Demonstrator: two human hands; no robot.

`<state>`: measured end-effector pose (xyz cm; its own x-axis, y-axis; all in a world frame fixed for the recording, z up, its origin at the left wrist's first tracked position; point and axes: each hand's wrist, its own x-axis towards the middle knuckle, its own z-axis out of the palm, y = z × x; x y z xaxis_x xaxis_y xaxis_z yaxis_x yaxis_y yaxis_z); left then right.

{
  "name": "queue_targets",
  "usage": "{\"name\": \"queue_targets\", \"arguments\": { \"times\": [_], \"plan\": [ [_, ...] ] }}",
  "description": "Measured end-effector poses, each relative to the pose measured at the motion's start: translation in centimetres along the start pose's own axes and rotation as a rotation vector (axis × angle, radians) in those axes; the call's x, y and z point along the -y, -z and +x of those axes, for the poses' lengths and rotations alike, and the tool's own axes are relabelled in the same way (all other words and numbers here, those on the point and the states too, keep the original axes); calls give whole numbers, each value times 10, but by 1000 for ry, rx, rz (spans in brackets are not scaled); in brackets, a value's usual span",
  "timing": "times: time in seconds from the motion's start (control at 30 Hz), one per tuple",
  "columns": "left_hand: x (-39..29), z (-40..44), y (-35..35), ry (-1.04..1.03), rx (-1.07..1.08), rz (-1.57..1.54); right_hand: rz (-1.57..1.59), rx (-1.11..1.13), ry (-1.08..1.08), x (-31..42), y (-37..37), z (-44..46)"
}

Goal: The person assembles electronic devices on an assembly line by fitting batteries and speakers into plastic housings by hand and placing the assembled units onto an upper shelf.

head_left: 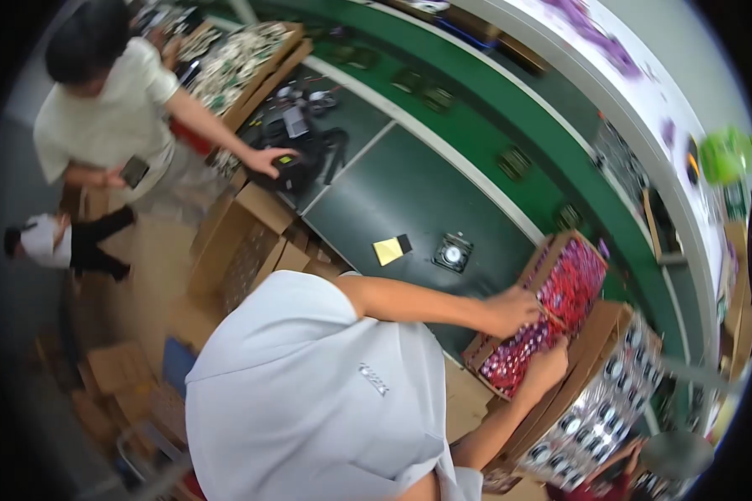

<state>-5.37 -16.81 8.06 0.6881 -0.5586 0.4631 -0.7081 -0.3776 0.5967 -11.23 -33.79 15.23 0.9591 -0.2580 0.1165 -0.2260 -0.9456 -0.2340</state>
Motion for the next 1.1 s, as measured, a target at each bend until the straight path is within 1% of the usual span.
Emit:
{"name": "queue_targets", "arguments": {
  "times": [0.07,0.1,0.17,0.2,0.23,0.27,0.33,0.37,0.4,0.43,0.47,0.5,0.53,0.57,0.6,0.63,0.67,0.7,0.8,0.83,0.93,0.97,1.0,1.07,1.1],
  "plan": [
    [-12,16,-11,7,48,-126,1,-27,-31,20,31,6],
    [-12,22,-25,-1,20,-169,73,-63,20,19,38,9],
    [-15,34,-49,-39,-22,-278,119,-146,65,29,59,11],
    [-16,40,-46,-42,58,-201,141,-187,85,36,69,14],
    [-19,43,-40,-46,144,-136,261,-172,48,39,79,15],
    [-24,46,-36,-55,231,-75,299,-209,52,44,87,15],
    [-19,45,-51,-120,157,83,370,-294,55,53,99,15],
    [-17,43,-48,-146,117,-11,367,-333,59,49,102,14],
    [-14,42,-61,-115,44,-61,384,-411,33,50,101,12],
    [-22,44,-43,-73,77,-179,467,-416,30,50,104,13],
    [-28,44,-21,-95,138,-248,638,-420,28,43,100,16],
    [-34,42,-20,-101,128,-384,672,-423,99,40,99,16],
    [-42,43,-6,1,266,-850,970,-352,2,44,98,13],
    [-50,39,6,170,367,-1156,1084,-333,-1,43,92,16],
    [-52,32,12,281,337,-1268,1131,-316,25,39,85,17],
    [-51,26,15,361,256,-1209,1262,-300,48,29,71,18],
    [-48,16,14,539,145,-1343,1367,-223,15,27,64,17],
    [-44,11,26,784,196,-1302,1450,-190,35,31,58,17],
    [-18,-5,38,1079,11,-1789,1645,-55,52,44,43,14],
    [-8,-10,44,1114,24,-2017,1697,2,64,49,41,12],
    [8,-23,56,788,184,-2056,1826,184,93,58,34,9],
    [12,-28,57,734,263,-2072,1850,229,81,57,28,9],
    [16,-34,58,694,340,-1975,1869,273,67,57,25,8],
    [23,-50,60,612,488,-1787,1866,260,-4,59,18,8],
    [16,-54,72,623,469,-1885,1849,247,-54,57,11,8]
  ]
}}
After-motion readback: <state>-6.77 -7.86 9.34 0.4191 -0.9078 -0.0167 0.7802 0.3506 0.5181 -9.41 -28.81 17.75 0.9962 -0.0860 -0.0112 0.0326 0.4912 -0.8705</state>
